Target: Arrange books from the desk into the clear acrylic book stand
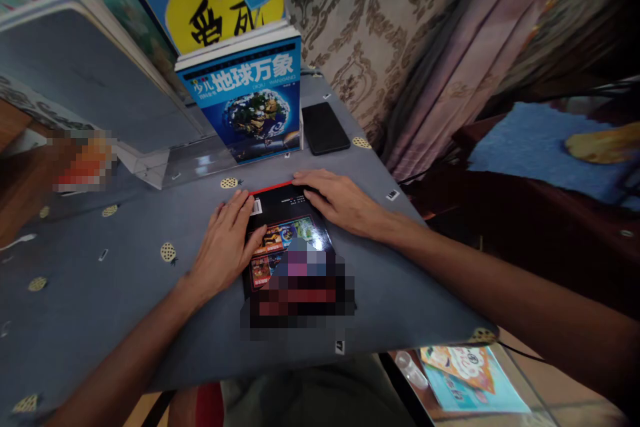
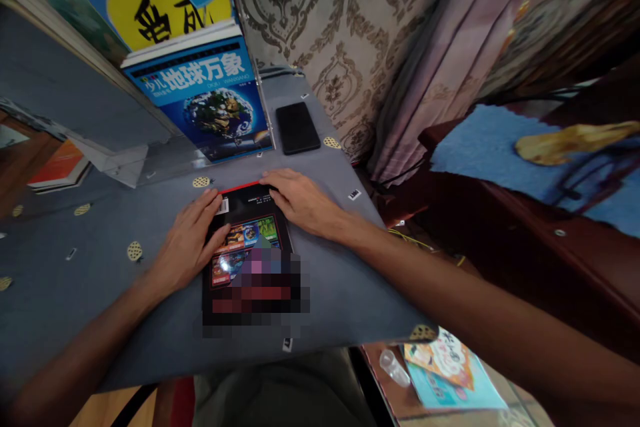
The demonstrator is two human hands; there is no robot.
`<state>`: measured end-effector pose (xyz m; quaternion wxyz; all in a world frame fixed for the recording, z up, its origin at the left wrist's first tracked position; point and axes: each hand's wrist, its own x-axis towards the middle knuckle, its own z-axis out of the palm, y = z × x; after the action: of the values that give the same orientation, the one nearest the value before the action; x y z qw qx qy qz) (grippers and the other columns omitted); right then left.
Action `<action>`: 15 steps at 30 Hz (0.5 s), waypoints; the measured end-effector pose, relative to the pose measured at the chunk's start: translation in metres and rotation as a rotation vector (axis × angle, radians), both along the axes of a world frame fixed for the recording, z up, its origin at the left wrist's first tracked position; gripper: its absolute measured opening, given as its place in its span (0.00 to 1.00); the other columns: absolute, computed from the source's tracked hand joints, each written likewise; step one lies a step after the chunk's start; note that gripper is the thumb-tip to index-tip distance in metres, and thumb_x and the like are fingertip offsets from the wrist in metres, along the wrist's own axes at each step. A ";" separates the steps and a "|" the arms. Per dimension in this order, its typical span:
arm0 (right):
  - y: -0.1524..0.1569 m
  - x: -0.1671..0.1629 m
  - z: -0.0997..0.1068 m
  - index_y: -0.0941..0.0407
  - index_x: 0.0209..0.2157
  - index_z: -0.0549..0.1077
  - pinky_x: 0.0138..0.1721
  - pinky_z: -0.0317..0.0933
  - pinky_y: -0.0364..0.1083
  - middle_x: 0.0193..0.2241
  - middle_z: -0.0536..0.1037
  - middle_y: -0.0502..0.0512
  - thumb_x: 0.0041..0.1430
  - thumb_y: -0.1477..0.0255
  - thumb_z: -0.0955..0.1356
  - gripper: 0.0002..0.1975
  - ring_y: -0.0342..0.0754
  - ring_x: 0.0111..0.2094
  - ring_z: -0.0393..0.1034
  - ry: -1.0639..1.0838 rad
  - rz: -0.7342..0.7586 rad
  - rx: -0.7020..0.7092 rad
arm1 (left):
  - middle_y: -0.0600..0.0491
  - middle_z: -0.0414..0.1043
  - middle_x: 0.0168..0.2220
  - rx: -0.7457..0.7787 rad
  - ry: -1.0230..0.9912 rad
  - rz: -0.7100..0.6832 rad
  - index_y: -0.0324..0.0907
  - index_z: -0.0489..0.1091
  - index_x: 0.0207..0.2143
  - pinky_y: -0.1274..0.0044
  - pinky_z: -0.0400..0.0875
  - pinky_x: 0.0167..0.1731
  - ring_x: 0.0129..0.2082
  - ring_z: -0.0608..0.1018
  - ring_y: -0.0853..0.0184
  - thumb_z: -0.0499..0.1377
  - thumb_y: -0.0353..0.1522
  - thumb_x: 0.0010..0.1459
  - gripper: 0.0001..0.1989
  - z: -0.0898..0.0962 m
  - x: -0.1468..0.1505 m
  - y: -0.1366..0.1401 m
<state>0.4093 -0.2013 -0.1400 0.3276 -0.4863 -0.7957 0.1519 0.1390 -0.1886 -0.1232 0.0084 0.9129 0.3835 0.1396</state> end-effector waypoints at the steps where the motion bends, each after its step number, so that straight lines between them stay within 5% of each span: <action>1: 0.000 0.002 0.001 0.53 0.55 0.73 0.59 0.65 0.59 0.54 0.78 0.57 0.68 0.76 0.60 0.18 0.53 0.57 0.71 0.021 -0.018 0.003 | 0.40 0.62 0.66 0.000 -0.009 -0.004 0.40 0.57 0.66 0.55 0.61 0.64 0.68 0.63 0.53 0.46 0.45 0.71 0.28 0.001 0.000 0.000; 7: 0.002 0.006 0.005 0.53 0.52 0.75 0.52 0.68 0.55 0.46 0.81 0.56 0.66 0.78 0.59 0.19 0.52 0.48 0.74 0.071 -0.085 -0.024 | 0.41 0.64 0.65 0.006 -0.009 -0.096 0.40 0.61 0.63 0.51 0.59 0.64 0.68 0.63 0.52 0.48 0.43 0.71 0.25 0.006 0.003 0.008; 15: 0.002 0.003 0.004 0.55 0.52 0.74 0.53 0.66 0.55 0.49 0.79 0.57 0.66 0.74 0.62 0.16 0.54 0.50 0.72 0.031 -0.086 -0.020 | 0.43 0.63 0.62 -0.050 -0.005 -0.262 0.44 0.64 0.62 0.54 0.62 0.63 0.65 0.63 0.53 0.48 0.42 0.71 0.23 0.011 0.036 0.019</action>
<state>0.4126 -0.1993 -0.1360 0.3411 -0.5211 -0.7673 0.1530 0.1751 -0.1696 -0.1127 0.0503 0.9543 0.2641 0.1302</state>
